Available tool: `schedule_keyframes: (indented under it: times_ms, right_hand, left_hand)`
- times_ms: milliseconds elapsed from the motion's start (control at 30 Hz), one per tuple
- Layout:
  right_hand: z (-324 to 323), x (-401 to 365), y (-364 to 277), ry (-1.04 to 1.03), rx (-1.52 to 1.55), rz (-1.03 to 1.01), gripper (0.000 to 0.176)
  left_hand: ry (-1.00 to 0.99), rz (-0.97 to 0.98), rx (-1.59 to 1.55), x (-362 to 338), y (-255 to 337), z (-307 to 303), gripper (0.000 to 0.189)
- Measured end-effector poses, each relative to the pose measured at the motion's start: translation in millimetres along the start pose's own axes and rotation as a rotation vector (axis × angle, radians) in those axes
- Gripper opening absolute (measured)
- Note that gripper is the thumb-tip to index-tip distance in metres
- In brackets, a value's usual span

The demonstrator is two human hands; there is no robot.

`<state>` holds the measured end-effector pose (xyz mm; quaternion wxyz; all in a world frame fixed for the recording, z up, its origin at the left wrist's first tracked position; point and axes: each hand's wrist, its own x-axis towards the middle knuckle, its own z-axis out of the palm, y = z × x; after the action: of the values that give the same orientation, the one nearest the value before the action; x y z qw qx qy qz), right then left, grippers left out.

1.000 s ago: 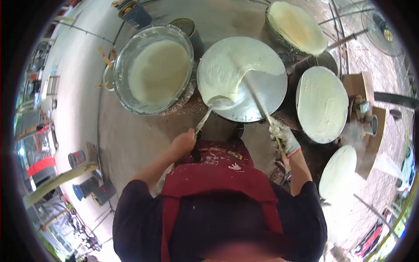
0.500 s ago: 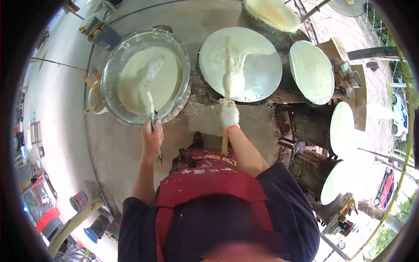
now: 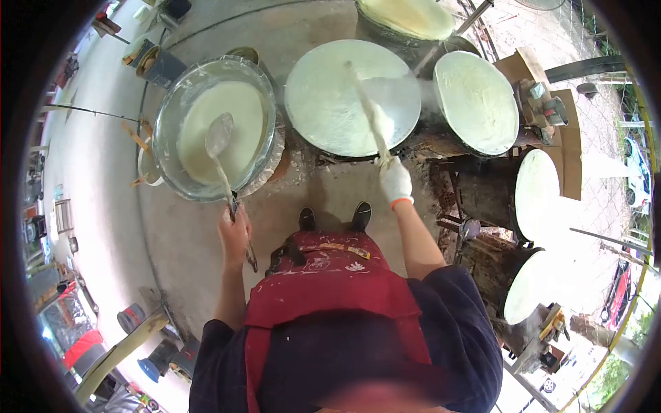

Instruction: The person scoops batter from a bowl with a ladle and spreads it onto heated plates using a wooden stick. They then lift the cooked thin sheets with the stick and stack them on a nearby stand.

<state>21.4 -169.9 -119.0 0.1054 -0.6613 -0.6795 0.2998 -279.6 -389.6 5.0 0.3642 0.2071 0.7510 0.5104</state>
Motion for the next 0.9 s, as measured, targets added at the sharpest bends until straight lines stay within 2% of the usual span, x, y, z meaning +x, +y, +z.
schedule_keyframes:
  times_ms: [67,100,167,200,333,467,533,567,600,700,733,767,800,900]
  right_hand:
    - [11.8,41.5,38.3,-0.085,0.135,-0.072,0.043]
    - [2.2,32.1,24.4,-0.114,0.247,-0.011,0.043]
    - [0.8,4.9,26.1,-0.141,0.234,-0.225,0.043]
    - [-19.8,-11.8,16.3,-0.276,-0.021,-0.258,0.041]
    - [-59.0,20.9,53.8,-0.117,-0.060,-0.122,0.041]
    - [-76.4,89.3,66.0,-0.098,-0.046,-0.198,0.041]
    - [-53.7,79.6,77.0,-0.125,-0.443,-0.609,0.041]
    - [-56.6,57.7,83.3,-0.295,0.086,-0.313,0.043]
    - [-58.4,38.4,91.2,-0.311,0.012,-0.363,0.047]
    - [-85.3,50.7,102.0,-0.256,-0.076,-0.210,0.055]
    - [-95.8,75.1,96.6,-0.247,-0.121,-0.152,0.058]
    - [-104.8,100.8,89.0,-0.239,-0.201,-0.206,0.062]
    - [-89.3,134.5,100.2,-0.139,-0.196,-0.308,0.062]
    - [-92.9,215.5,56.9,-0.044,-0.291,-0.312,0.053]
  left_hand:
    - [0.003,0.022,-0.008,-2.8,-0.7,20.7,0.018]
    - [0.015,0.022,0.012,-6.4,2.8,31.5,0.018]
    - [0.042,0.025,0.050,-12.7,10.7,54.7,0.019]
    - [0.043,0.022,0.064,-16.6,14.1,62.1,0.019]
    - [0.079,0.007,0.111,-33.2,33.5,89.9,0.018]
    - [0.084,-0.002,0.063,-41.4,34.9,110.6,0.015]
    - [0.071,0.001,0.087,-37.6,29.4,115.4,0.014]
    - [0.067,0.000,0.096,-37.3,27.7,117.3,0.013]
    - [0.074,-0.029,0.084,-38.5,31.8,120.4,0.012]
    - [0.097,-0.096,0.054,-41.2,41.4,130.9,0.010]
    - [0.101,-0.108,0.052,-41.6,40.7,131.8,0.010]
    - [0.105,-0.119,0.049,-42.3,40.7,132.7,0.010]
    - [0.107,-0.099,0.050,-44.0,40.9,134.5,0.010]
    - [0.136,-0.080,0.045,-53.7,39.3,138.7,0.009]
